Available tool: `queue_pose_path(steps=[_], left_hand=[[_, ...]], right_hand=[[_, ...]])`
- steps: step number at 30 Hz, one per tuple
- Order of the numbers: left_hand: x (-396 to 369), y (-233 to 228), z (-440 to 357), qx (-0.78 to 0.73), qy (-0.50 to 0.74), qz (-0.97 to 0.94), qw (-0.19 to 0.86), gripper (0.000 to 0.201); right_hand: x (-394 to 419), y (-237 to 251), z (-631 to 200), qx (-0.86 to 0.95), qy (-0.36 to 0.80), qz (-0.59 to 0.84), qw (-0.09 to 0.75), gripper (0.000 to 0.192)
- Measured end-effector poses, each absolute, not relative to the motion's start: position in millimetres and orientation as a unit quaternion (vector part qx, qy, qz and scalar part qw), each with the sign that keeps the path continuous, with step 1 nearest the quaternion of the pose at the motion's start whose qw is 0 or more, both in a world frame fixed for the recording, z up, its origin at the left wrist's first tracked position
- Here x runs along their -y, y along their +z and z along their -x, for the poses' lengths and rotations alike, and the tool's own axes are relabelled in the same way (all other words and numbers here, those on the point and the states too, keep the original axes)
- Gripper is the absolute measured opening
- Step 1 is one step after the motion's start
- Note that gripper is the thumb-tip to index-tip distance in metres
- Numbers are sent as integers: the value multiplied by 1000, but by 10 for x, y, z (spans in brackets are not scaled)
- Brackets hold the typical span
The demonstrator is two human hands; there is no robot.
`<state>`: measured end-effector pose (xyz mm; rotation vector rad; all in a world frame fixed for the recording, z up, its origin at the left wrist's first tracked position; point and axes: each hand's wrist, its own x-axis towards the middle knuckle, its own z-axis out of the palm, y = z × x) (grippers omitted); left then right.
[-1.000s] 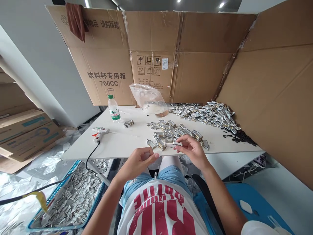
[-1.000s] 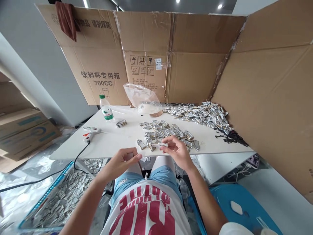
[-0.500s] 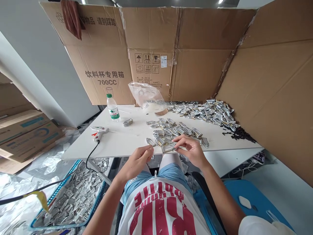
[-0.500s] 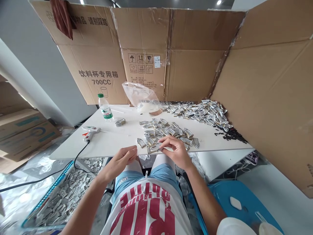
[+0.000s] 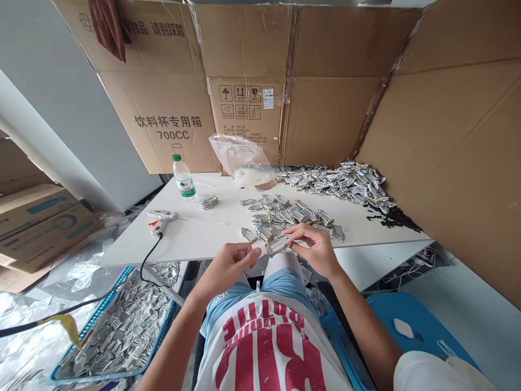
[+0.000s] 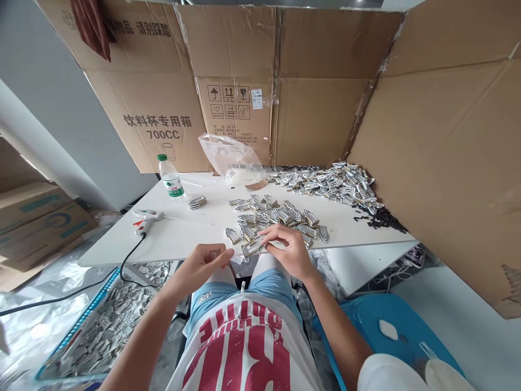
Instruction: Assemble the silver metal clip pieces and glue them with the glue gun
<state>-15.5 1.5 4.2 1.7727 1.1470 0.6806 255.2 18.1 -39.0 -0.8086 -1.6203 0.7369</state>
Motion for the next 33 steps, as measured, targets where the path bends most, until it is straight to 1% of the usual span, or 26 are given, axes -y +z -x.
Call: queue_pose_path(steps=[8, 13, 21, 27, 33], left_hand=[[-4, -73, 104, -479, 261, -717, 433, 65], [9, -101, 75, -473, 287, -719, 421, 63], [27, -147, 58, -479, 297, -717, 410, 60], [55, -100, 31, -508, 303, -712, 379, 57], [59, -49, 17, -523, 308, -729, 317, 56]], right_hand=[[-68, -315, -2434, 733, 221, 317, 560, 27], [-14, -281, -2349, 754, 162, 292, 566, 27], [31, -314, -2253, 771, 111, 264, 568, 30], [50, -308, -2205, 773, 84, 250, 576, 31], [55, -300, -2172, 773, 57, 234, 587, 33]])
